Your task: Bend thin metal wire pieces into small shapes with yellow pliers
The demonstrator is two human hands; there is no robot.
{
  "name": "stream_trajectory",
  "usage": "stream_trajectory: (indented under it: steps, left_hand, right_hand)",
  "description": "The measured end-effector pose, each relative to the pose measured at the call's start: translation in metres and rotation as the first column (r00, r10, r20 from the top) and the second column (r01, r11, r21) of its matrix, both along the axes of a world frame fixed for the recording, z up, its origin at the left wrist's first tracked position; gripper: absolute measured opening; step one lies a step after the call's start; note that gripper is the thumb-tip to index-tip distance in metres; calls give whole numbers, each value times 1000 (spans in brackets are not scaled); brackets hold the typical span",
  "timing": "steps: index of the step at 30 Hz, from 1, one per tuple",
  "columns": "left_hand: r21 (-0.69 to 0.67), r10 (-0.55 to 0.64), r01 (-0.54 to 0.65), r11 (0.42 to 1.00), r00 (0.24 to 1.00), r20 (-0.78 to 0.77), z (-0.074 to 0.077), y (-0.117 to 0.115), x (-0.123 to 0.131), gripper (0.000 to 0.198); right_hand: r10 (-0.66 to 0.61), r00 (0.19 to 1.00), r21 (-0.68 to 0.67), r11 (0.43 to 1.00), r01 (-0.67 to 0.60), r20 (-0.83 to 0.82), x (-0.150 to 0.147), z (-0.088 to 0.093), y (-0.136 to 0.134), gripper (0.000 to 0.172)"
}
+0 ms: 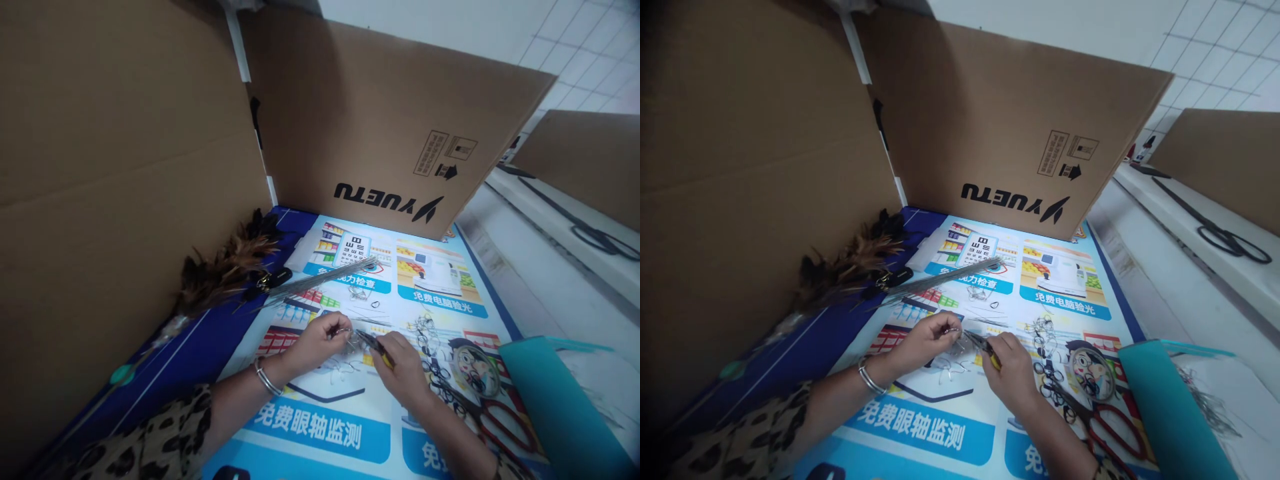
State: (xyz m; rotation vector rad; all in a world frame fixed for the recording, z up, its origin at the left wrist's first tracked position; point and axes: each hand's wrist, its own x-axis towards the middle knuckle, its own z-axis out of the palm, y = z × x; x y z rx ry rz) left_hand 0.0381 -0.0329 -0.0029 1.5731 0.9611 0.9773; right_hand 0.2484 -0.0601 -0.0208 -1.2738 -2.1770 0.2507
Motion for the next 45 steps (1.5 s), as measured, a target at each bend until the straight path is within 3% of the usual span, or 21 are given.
stream_trajectory:
  steps: [11, 21, 36, 45]
  left_hand:
    - [-24, -1, 2, 1000, 1000, 12, 4, -1, -1, 9]
    - [-127, -33, 42, 991, 997, 68, 10, -1, -4, 11]
    - [-267, -143, 156, 951, 987, 68, 8, 0, -2, 13]
    - [-278, -143, 170, 945, 983, 115, -4, 1, -2, 13]
  right_hand:
    - [16, 996, 86, 996, -24, 88, 2, 8, -1, 17]
    - [23, 996, 26, 999, -25, 84, 3, 4, 3, 16]
    - [61, 988, 30, 997, -66, 140, 1, 9, 2, 17]
    - [48, 973, 4, 999, -50, 226, -1, 12, -1, 18]
